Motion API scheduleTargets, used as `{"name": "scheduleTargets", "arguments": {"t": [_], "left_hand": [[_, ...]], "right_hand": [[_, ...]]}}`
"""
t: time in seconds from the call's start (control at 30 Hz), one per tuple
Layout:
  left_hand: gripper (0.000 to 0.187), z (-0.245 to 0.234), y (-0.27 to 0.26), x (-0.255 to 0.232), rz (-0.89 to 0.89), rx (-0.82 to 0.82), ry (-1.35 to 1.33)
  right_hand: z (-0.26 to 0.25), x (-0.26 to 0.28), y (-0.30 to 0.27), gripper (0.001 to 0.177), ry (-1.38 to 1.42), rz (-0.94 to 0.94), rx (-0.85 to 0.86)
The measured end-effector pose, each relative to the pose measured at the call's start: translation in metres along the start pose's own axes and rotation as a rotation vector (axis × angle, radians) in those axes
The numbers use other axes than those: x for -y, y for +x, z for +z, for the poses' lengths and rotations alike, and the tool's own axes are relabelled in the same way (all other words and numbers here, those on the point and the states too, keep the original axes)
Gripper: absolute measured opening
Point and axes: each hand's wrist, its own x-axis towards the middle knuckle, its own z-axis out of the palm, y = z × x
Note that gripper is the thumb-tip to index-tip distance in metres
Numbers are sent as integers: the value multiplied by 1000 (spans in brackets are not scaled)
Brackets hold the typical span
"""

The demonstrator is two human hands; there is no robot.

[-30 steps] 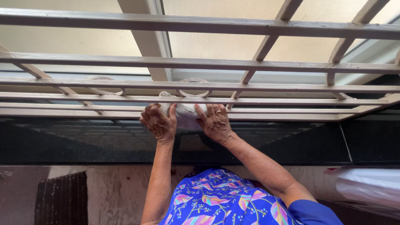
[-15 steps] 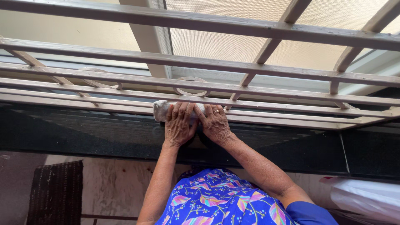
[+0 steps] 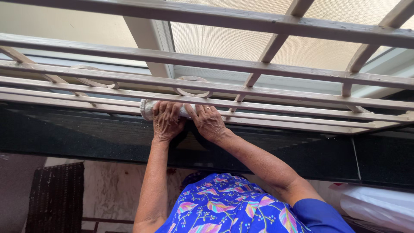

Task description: The person cleans the window sill by wiping it down with a cloth.

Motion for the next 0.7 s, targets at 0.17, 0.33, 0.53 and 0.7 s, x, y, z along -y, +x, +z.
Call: {"name": "scheduleTargets", "arguments": {"t": [0.17,0.33,0.53,0.7], "left_hand": [[58,1,-7,9,-28,-56,31],[56,-2,-14,13,-104,-96,213],[56,-15,-20,47,-110,1,151],[59,-28,-26,77,-96,-1,172]], "right_hand": [[6,9,12,63,-7,-10,-18],[10,19,20,58,-28,-22,50],[19,36,39,56,-25,-31,-12],[31,57,60,54,23,-13,32]]}}
